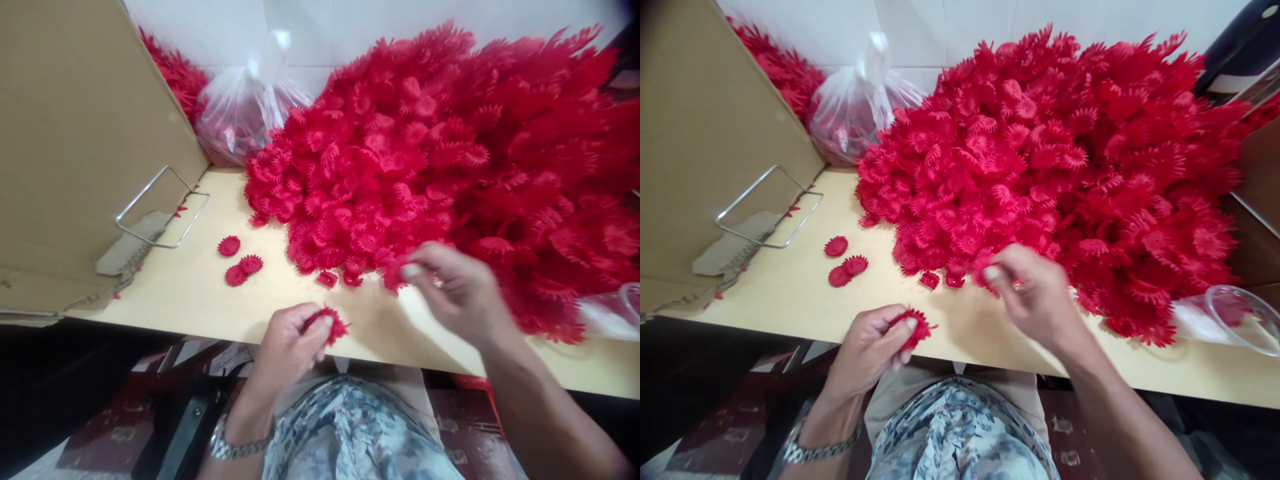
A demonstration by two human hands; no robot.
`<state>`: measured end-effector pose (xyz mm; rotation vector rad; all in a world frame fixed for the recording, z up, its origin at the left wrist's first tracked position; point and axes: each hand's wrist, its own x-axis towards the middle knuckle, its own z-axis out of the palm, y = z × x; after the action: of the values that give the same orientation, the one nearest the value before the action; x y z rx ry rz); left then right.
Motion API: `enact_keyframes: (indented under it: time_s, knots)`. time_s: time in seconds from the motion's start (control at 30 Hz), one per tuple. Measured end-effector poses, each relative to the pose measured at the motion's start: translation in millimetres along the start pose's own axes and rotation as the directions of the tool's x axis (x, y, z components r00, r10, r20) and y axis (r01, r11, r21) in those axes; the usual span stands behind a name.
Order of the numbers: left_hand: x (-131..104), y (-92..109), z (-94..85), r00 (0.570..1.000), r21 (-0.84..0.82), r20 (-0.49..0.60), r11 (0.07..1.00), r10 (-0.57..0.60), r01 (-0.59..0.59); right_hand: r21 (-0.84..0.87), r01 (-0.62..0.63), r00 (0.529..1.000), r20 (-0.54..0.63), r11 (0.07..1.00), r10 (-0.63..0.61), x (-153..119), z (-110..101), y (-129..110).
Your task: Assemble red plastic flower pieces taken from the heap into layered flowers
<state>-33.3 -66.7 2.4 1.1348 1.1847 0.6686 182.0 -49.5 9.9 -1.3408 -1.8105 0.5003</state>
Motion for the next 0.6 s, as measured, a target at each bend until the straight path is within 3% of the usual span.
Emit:
enact_keyframes:
  time_s: [0.1, 0.23, 0.33, 0.5, 0.6]
  knots:
    - [7, -6, 0.8, 0.998, -0.020, -0.045, 0.999, 0.033, -0.034, 0.074, -0.061, 0.987, 0.156, 0.995, 0.049, 2, 3, 3]
    - [12, -16, 0.4, 0.982, -0.121, -0.182, 0.990, 0.046, -0.069, 0.283, -0.267, 0.953, 0.216, 0.921, 0.210, -5, 11, 9]
    - [12, -18, 1.7, 0.979, -0.189, -0.194, 0.978, 0.054, -0.091, 0.405, -0.357, 0.930, 0.239, 0.842, 0.279, -10, 14, 10]
    - [10, -17, 4.8, 0.982, -0.341, -0.190, 0.936, 0.021, -0.086, 0.439, -0.464, 0.885, 0.260, 0.770, 0.385, -13, 20, 5]
    - [8, -18, 3.7, 0.987, -0.339, -0.136, 0.932, 0.087, -0.129, 0.447, -0.468, 0.883, 0.259, 0.762, 0.391, -13, 24, 3]
